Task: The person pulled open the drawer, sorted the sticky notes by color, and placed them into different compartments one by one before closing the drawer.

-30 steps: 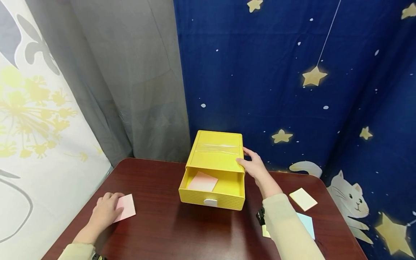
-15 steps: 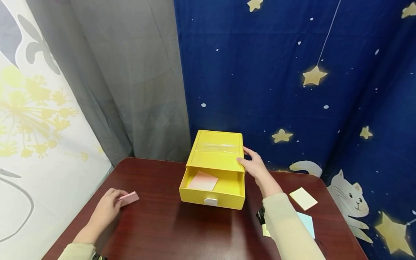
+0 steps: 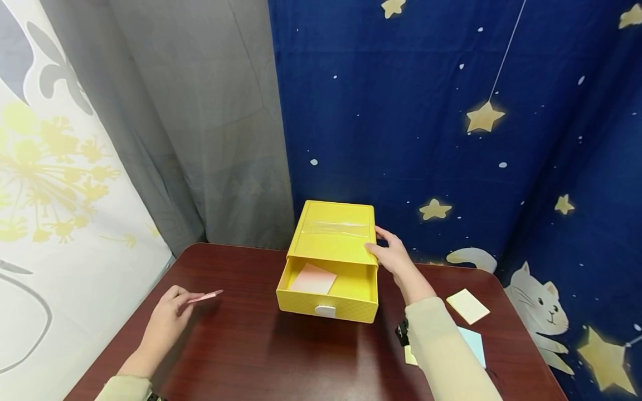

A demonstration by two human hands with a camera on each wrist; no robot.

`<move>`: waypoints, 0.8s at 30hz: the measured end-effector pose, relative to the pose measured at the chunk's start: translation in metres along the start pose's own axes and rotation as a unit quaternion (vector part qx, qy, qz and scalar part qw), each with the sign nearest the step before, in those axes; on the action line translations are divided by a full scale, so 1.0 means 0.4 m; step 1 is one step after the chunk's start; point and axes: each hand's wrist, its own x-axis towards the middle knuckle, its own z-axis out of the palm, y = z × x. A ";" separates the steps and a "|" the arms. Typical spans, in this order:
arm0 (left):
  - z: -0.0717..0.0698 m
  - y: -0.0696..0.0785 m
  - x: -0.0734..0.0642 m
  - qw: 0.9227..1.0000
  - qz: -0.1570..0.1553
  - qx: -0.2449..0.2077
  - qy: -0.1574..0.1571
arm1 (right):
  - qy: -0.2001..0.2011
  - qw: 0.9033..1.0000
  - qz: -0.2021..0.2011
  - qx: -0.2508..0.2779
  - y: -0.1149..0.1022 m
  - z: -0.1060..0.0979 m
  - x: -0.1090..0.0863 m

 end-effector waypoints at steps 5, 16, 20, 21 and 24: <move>0.002 0.021 0.011 0.998 0.054 -0.003 0.039 | 0.001 1.000 0.001 0.002 0.000 0.000 0.001; 0.006 0.067 0.030 0.995 0.078 -0.030 0.055 | 0.001 1.000 0.004 0.006 0.001 0.001 -0.001; 0.007 0.080 0.036 0.993 0.084 -0.043 0.063 | 0.003 1.000 0.002 0.000 0.003 0.002 0.001; 0.008 0.084 0.038 0.993 0.088 -0.046 0.069 | 0.003 1.000 0.002 -0.002 0.003 0.002 0.001; 0.008 0.099 0.047 0.989 0.097 -0.060 0.090 | 0.005 1.000 0.001 -0.009 0.004 0.002 0.002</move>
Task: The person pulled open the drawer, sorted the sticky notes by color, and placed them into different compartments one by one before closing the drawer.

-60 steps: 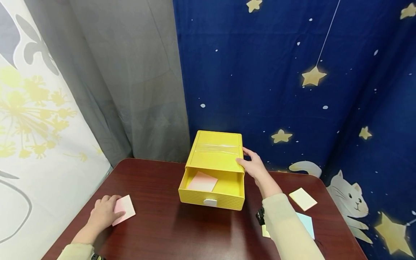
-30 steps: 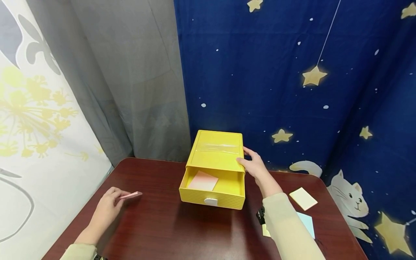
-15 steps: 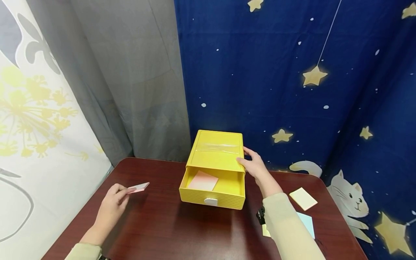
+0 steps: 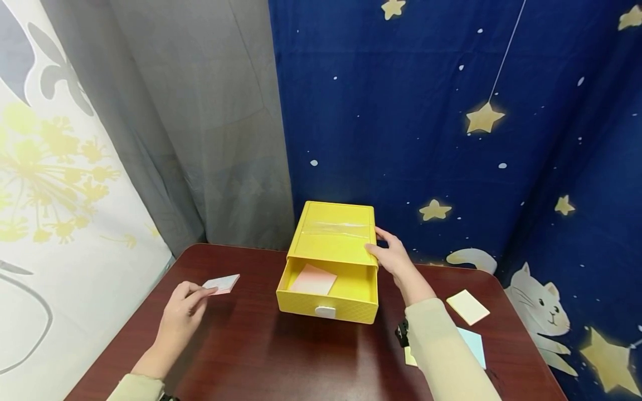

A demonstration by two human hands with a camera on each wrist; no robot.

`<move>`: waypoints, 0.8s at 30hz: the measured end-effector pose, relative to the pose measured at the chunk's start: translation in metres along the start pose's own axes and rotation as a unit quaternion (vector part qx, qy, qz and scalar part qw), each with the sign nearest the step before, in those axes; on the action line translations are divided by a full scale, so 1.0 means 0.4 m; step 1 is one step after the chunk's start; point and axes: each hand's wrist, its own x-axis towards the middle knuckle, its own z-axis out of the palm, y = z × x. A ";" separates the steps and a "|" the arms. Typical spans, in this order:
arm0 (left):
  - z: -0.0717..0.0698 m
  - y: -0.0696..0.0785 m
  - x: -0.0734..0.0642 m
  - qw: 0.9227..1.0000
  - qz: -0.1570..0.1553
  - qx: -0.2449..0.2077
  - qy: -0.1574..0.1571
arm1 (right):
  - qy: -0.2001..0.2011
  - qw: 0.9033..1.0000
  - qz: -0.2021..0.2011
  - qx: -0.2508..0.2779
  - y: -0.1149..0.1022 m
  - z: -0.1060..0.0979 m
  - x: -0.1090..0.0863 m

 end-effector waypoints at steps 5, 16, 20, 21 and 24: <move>0.005 0.021 0.020 0.999 0.015 -0.023 0.030 | 0.000 1.000 0.002 0.003 0.000 0.000 0.001; 0.017 0.060 0.061 0.996 0.041 -0.059 0.056 | -0.003 1.000 0.002 0.008 -0.001 -0.002 0.000; 0.022 0.071 0.071 0.995 0.047 -0.064 0.064 | -0.004 1.000 0.001 0.008 -0.002 -0.001 -0.001; 0.023 0.074 0.074 0.995 0.048 -0.065 0.065 | -0.004 1.000 0.001 0.008 -0.003 -0.001 -0.001; 0.025 0.083 0.082 0.994 0.050 -0.067 0.067 | -0.004 1.000 0.001 0.007 -0.003 -0.001 0.000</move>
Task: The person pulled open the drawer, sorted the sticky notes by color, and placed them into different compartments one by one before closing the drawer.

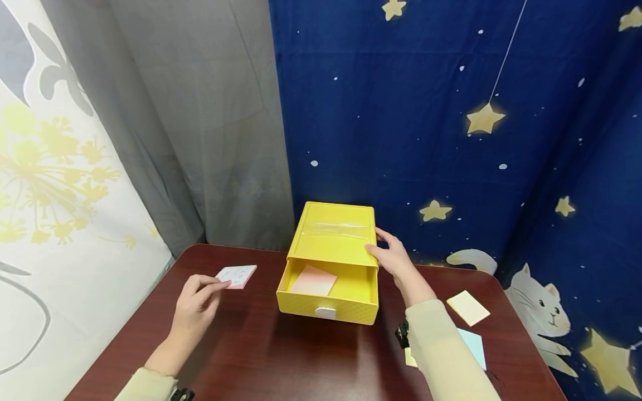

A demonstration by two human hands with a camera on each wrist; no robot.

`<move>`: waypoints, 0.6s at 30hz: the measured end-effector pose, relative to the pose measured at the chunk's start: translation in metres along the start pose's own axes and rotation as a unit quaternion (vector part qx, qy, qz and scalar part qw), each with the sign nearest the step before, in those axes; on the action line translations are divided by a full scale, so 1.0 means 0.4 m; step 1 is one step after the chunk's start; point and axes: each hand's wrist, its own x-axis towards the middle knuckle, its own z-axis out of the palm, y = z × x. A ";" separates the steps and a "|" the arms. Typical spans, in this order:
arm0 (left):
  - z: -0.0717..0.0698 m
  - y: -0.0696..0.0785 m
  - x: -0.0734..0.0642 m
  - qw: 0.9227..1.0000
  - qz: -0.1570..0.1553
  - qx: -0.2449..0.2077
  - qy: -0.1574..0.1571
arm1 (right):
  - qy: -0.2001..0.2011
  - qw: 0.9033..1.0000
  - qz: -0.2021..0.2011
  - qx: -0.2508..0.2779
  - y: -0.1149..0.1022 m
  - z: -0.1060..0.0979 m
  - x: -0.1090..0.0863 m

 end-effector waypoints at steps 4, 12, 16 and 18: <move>0.004 0.013 0.014 1.000 0.009 -0.010 0.008 | 0.001 1.000 0.000 -0.001 0.002 -0.001 0.001; 0.014 0.037 0.045 0.998 0.036 -0.036 0.036 | 0.001 1.000 -0.002 -0.002 0.004 0.001 0.003; 0.022 0.050 0.063 0.997 0.049 -0.047 0.044 | 0.002 1.000 -0.004 -0.003 0.005 0.000 0.003; 0.026 0.056 0.070 0.996 0.053 -0.053 0.047 | 0.003 1.000 -0.004 -0.003 0.006 -0.001 0.003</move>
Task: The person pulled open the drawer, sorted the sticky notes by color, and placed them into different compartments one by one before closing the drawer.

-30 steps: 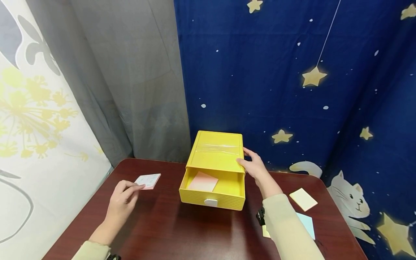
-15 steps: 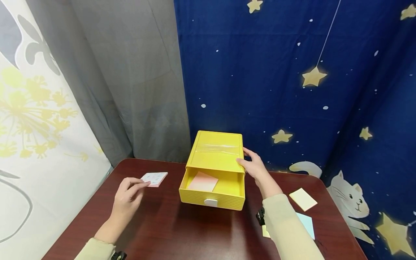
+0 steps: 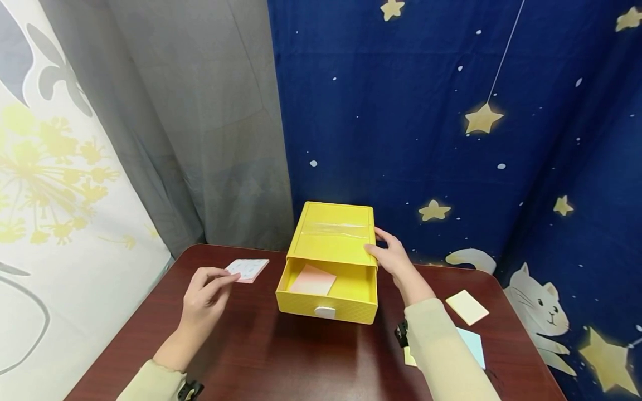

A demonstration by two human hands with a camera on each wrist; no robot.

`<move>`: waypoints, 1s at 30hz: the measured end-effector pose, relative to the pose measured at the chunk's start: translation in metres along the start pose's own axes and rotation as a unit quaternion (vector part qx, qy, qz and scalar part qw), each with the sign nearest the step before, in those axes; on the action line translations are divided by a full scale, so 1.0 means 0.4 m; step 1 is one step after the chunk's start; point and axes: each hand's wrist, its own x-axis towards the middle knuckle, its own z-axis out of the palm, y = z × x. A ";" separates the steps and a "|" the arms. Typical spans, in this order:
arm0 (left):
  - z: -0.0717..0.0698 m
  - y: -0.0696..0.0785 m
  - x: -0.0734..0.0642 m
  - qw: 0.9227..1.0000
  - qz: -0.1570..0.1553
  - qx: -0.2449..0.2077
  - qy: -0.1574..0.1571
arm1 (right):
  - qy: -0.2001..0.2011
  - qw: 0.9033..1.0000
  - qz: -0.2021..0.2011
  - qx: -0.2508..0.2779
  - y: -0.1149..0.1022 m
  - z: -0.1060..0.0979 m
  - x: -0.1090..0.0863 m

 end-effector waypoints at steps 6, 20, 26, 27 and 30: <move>0.016 0.011 0.018 1.000 0.007 -0.011 0.006 | -0.003 1.000 0.002 0.007 -0.001 0.001 -0.001; 0.036 0.034 0.042 1.000 0.009 -0.023 0.001 | -0.001 1.000 -0.002 -0.001 -0.005 0.000 -0.004; 0.044 0.046 0.054 0.999 0.016 -0.030 0.004 | 0.001 1.000 0.000 -0.001 -0.005 0.000 -0.005; 0.045 0.050 0.057 0.999 0.016 -0.031 0.003 | 0.001 1.000 0.000 -0.002 -0.004 0.000 -0.005; 0.051 0.063 0.065 0.999 0.018 -0.033 -0.006 | 0.002 1.000 -0.001 -0.004 -0.003 0.001 -0.003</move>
